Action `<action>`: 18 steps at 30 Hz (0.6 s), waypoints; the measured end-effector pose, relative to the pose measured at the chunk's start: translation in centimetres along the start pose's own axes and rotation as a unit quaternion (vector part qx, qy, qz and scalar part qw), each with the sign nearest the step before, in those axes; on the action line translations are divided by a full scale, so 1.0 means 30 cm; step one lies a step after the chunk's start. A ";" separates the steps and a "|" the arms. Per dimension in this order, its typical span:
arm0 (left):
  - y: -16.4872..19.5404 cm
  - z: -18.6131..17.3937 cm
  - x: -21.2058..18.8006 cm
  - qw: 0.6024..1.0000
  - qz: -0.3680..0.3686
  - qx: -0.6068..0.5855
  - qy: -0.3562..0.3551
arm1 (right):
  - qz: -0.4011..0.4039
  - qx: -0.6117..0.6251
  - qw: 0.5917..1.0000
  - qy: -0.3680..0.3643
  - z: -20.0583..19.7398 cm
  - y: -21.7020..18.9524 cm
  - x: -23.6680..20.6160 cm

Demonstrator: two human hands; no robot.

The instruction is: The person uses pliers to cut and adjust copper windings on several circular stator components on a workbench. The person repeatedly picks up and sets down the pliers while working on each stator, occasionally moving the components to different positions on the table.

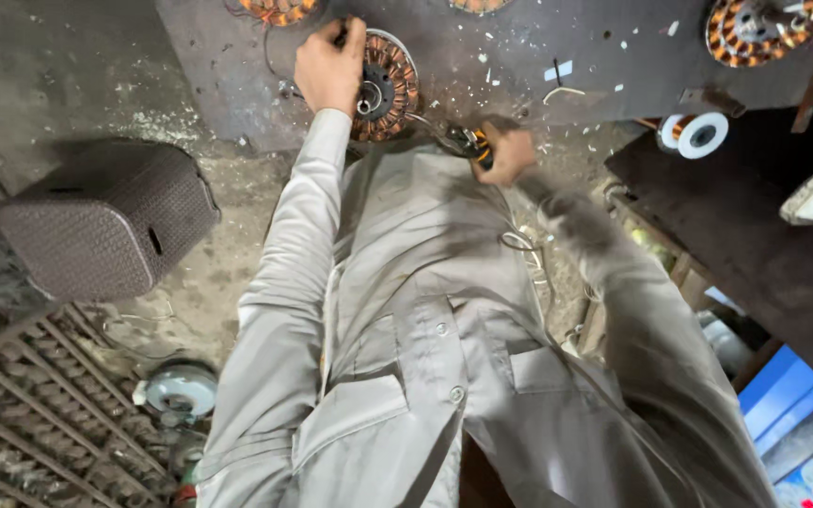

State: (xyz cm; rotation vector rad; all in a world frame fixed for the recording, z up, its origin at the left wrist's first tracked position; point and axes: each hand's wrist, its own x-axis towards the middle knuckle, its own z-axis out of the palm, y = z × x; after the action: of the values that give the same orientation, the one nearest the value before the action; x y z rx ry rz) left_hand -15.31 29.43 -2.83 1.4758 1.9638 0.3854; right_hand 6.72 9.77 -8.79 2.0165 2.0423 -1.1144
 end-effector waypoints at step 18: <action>-0.013 0.018 -0.023 0.989 0.143 -0.018 0.011 | 0.073 0.343 0.909 -0.225 -0.081 0.132 -0.162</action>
State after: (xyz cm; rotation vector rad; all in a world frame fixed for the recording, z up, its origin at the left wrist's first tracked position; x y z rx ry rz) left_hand -15.14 28.57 -3.24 1.7407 1.7523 0.5602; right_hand 11.99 6.47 -6.24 1.8226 1.3483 -2.2328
